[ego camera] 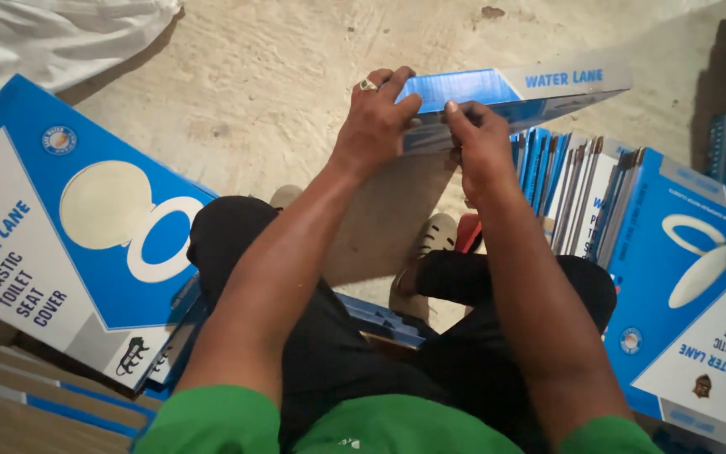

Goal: The person sits on the floor and repeatedly folds and tapes cardboard boxes labeled 'Water Lane Plastic Toilet Seat Cover' using a handheld tape dispenser. The person picks up each box, folds the flaps, applies tape to seal the box, and places it aside.

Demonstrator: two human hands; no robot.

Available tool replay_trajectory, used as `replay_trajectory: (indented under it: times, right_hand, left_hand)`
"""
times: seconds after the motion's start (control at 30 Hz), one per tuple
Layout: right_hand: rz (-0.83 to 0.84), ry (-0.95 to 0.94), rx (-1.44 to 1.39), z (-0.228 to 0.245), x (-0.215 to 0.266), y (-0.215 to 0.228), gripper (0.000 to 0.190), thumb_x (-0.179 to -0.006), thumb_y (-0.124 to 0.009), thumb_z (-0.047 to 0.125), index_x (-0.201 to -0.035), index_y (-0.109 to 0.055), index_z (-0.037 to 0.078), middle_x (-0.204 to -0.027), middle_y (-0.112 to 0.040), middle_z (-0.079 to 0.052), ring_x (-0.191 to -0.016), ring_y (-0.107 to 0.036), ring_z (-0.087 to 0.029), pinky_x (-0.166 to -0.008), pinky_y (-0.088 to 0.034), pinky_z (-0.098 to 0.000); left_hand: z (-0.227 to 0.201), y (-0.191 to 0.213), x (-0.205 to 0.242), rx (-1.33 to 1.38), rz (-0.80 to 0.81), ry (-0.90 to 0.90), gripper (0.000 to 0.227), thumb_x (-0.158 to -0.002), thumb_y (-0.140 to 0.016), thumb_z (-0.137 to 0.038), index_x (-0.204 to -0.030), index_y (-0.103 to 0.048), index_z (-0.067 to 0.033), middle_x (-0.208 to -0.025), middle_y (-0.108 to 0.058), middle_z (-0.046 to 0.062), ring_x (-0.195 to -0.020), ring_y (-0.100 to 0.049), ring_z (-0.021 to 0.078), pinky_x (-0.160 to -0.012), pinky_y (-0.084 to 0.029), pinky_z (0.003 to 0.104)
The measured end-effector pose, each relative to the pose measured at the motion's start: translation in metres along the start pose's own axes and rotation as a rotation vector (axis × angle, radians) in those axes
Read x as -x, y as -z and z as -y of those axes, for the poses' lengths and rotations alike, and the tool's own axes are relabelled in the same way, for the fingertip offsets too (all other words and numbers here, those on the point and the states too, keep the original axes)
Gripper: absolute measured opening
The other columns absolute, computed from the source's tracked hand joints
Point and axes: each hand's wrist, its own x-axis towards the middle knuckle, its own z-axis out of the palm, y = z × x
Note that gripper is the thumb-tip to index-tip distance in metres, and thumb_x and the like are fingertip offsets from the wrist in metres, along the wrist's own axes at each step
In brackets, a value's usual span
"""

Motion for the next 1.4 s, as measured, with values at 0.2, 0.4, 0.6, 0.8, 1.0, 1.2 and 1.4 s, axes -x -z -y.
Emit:
replay_trajectory:
  times: [0.2,0.4,0.6,0.8,1.0,1.2,1.4]
  right_hand:
    - [-0.088,0.016,0.023,-0.002,-0.009,-0.011,0.021,-0.096,-0.075,0.027,-0.088,-0.069,0.008,-0.068,-0.053,0.005,-0.058,-0.046,-0.006,-0.05,-0.034,-0.0237]
    - [-0.235,0.049,0.165,-0.001,-0.007,-0.025,0.028,-0.086,-0.079,0.031,-0.082,-0.075,0.003,-0.068,-0.064,0.001,-0.055,-0.05,-0.011,-0.045,-0.037,-0.0292]
    - [-0.321,0.177,0.437,-0.016,-0.004,-0.022,0.035,-0.091,-0.081,0.036,-0.086,-0.078,0.001,-0.071,-0.07,-0.003,-0.061,-0.056,-0.011,-0.055,-0.043,-0.03]
    - [-0.404,0.438,0.465,-0.061,-0.029,-0.012,0.026,-0.091,-0.078,0.028,-0.092,-0.076,0.002,-0.08,-0.077,-0.009,-0.068,-0.068,-0.015,-0.065,-0.053,-0.0327]
    - [-0.493,0.421,0.662,-0.082,-0.062,0.0,0.034,-0.082,-0.088,0.029,-0.085,-0.069,0.001,-0.078,-0.073,-0.012,-0.069,-0.068,-0.022,-0.068,-0.054,-0.0365]
    - [-0.505,0.444,0.772,-0.041,-0.031,0.04,0.038,-0.077,-0.094,0.025,-0.096,-0.068,0.005,-0.087,-0.073,-0.012,-0.079,-0.068,-0.028,-0.075,-0.054,-0.0406]
    - [-0.197,1.203,1.044,0.03,-0.043,0.029,0.065,-0.062,-0.1,0.038,-0.109,-0.071,0.003,-0.109,-0.071,-0.021,-0.102,-0.065,-0.037,-0.087,-0.051,-0.0438]
  left_hand:
    - [0.001,-0.003,-0.005,0.008,-0.016,-0.008,0.038,-0.076,-0.079,-0.008,-0.112,-0.068,-0.0117,-0.14,-0.057,0.018,-0.127,-0.053,0.041,-0.098,-0.042,0.057]
    - [0.004,-0.009,0.0,-0.022,-0.021,0.0,0.035,-0.081,-0.074,-0.006,-0.115,-0.068,-0.0131,-0.144,-0.055,0.018,-0.13,-0.053,0.0403,-0.103,-0.043,0.057]
    - [-0.002,0.006,-0.004,0.023,0.005,0.013,0.028,-0.083,-0.075,-0.009,-0.11,-0.066,-0.011,-0.143,-0.057,0.018,-0.131,-0.053,0.0406,-0.101,-0.043,0.055]
    - [-0.006,0.004,-0.005,0.074,-0.071,0.022,0.048,-0.074,-0.091,-0.036,-0.103,-0.065,-0.0087,-0.131,-0.059,0.02,-0.121,-0.053,0.0424,-0.094,-0.042,0.055]
    - [-0.01,-0.009,-0.014,-0.024,-0.149,0.138,0.054,-0.067,-0.096,-0.038,-0.104,-0.067,-0.0117,-0.125,-0.064,0.013,-0.118,-0.056,0.0383,-0.092,-0.042,0.055]
    - [-0.016,-0.01,-0.018,-0.043,-0.205,0.112,0.048,-0.068,-0.093,-0.027,-0.106,-0.067,-0.0119,-0.123,-0.064,0.013,-0.115,-0.057,0.0389,-0.089,-0.043,0.055]
    - [-0.018,-0.014,-0.012,-0.012,-0.172,0.096,0.049,-0.066,-0.091,-0.021,-0.107,-0.066,-0.0127,-0.126,-0.065,0.012,-0.115,-0.058,0.0379,-0.091,-0.045,0.054]
